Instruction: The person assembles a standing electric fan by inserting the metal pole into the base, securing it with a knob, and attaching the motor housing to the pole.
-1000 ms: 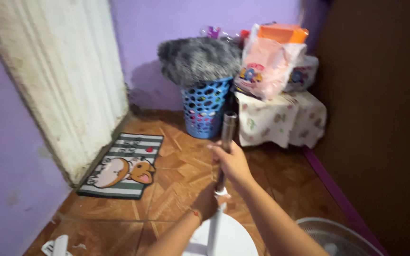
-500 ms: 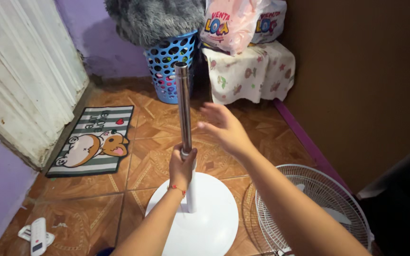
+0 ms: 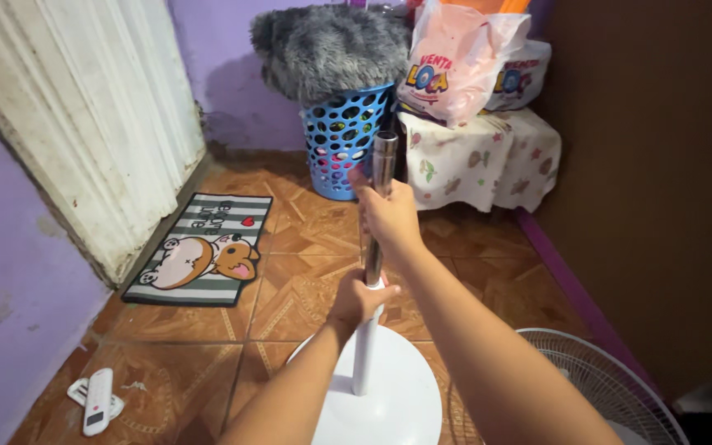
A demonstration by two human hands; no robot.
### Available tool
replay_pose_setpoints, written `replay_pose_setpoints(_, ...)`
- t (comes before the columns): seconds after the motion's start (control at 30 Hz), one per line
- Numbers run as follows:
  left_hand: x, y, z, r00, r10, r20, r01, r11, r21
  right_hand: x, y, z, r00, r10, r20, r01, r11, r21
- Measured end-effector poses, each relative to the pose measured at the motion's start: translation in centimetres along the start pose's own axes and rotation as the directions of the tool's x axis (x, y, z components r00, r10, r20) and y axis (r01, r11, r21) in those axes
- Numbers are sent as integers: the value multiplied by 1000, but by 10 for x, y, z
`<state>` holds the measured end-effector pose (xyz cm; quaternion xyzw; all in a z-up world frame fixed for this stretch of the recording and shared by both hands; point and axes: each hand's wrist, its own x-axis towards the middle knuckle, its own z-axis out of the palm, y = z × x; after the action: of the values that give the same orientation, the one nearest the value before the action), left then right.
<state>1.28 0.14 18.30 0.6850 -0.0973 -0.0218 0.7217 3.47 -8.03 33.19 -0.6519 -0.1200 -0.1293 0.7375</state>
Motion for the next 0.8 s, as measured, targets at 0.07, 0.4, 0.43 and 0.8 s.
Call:
replay_pose_setpoints(0.07,-1,-3,5,997,59,-40,-59,998,9,-3,1,7,994,-42,-99,35,996,-76)
replay_pose_setpoints(0.4,5,-18,12,963,187,-194,-158,975,160,3,2,24,840,-342,-420,132,881,-454)
replay_pose_setpoints(0.43,7,-20,11,974,159,-161,-141,983,121,3,1,22,889,-235,-393,108,942,-318)
replay_pose_setpoints(0.8,17,-22,-9,981,117,154,-106,991,-77,-1,-17,5,998,54,41,-58,991,117)
